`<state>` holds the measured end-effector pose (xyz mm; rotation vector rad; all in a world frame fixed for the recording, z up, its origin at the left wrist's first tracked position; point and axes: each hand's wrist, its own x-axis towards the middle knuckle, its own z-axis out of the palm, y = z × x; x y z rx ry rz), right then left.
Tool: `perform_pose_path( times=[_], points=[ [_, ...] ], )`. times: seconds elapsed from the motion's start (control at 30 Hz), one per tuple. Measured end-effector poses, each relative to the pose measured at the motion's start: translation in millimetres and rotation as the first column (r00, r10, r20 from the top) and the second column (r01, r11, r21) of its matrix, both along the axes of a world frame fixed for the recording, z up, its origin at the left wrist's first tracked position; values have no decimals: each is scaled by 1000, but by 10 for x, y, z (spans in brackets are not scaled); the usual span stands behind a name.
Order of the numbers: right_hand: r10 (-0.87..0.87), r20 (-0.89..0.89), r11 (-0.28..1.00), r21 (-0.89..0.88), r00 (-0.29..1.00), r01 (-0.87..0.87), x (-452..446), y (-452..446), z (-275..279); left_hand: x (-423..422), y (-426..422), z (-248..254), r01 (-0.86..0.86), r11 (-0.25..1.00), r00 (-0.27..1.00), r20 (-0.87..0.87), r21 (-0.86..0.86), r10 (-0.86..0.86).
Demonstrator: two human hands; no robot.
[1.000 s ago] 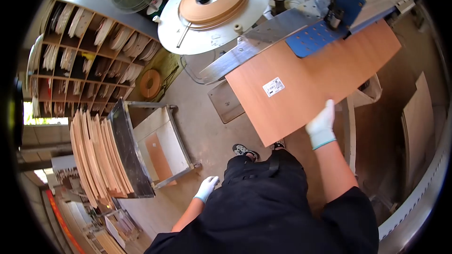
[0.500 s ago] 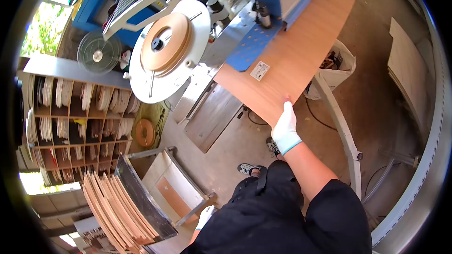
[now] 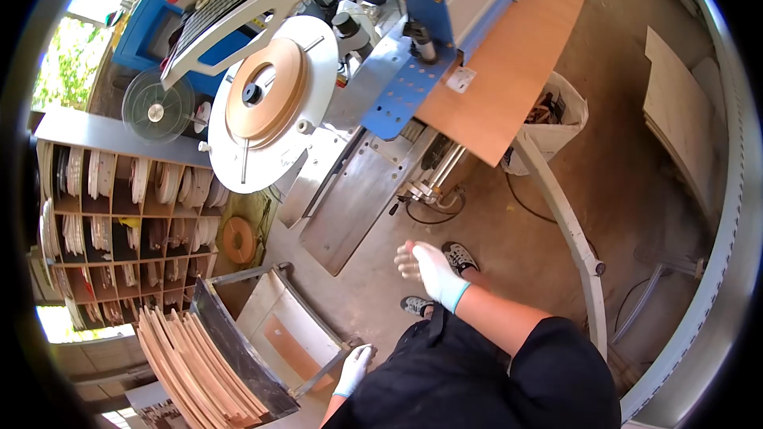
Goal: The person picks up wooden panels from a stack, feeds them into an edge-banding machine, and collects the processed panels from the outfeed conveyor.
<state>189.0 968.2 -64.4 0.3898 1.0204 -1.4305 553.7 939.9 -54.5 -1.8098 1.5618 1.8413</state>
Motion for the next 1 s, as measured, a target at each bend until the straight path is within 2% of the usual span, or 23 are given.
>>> perform_pose_path(
  times=[0.13,0.2,0.27,0.33,0.37,0.4,0.43,0.47,0.5,0.53,0.57,0.6,0.63,0.67,0.7,0.77,0.83,0.87,0.93,0.97,1.0],
  points=[
    [216,-18,975,55,976,-214,417,20,-19,596,193,-224,-111,994,994,14,21,111],
    [289,-53,955,86,956,-284,597,-43,-2,998,346,-410,-279,957,960,24,81,278],
    [385,-90,920,108,918,-376,795,-97,-24,1302,516,-501,-348,936,937,28,52,347],
    [386,-82,923,30,919,-385,1011,-243,-117,1659,742,-645,-465,885,884,81,39,461],
    [367,-88,930,48,926,-364,1163,-366,-80,1802,836,-632,-465,885,884,52,27,464],
    [366,-85,930,61,927,-361,1330,-471,-40,1822,873,-415,-373,927,920,111,-50,376],
    [427,-86,902,-29,900,-431,1490,-588,-186,2022,1041,-483,-310,936,933,138,-166,333],
    [450,-127,891,-13,884,-455,1687,-734,-124,2230,1125,-613,-223,937,941,193,-270,280],
    [517,-57,831,-207,854,-516,1733,-832,-426,2390,1236,-626,-357,879,884,191,-317,428],
    [535,-121,823,-152,836,-548,2027,-953,-195,2550,1318,-638,-459,866,854,172,-200,492],
    [511,-213,855,24,833,-518,2364,-1002,-48,2710,1453,-656,-528,846,835,140,-72,532],
    [631,-127,713,-295,766,-636,2288,-1024,-650,2887,1614,-706,-603,792,782,124,-97,610],
    [613,-200,747,-169,764,-643,2734,-1139,-433,3075,1688,-808,-891,448,448,-22,69,894],
    [579,-283,787,-48,764,-615,3134,-1204,-164,3207,1654,-973,-956,53,24,-102,290,994],
    [633,-277,740,-57,723,-670,3291,-1281,-57,3258,1680,-995,-928,-107,-177,-171,357,969],
    [725,-222,648,-99,652,-755,3722,-1230,128,3464,1625,-885,-918,-201,-285,-217,343,934],
    [828,-94,521,-235,552,-821,4130,-1247,99,3748,1517,-806,-883,-301,-415,-300,359,859],
    [868,-48,458,-308,494,-834,4307,-1264,30,3899,1432,-785,-876,-314,-434,-313,367,845],
    [854,-286,355,-290,435,-889,4680,-1241,244,4216,1173,-628,-869,-345,-470,-376,354,799],
    [843,-317,363,-260,434,-895,4839,-1263,324,4393,1033,-568,-876,-348,-467,-404,335,787],
    [839,-369,327,-247,400,-912,4907,-1328,180,4563,888,-505,-867,-360,-484,-410,346,773]
  ],
)
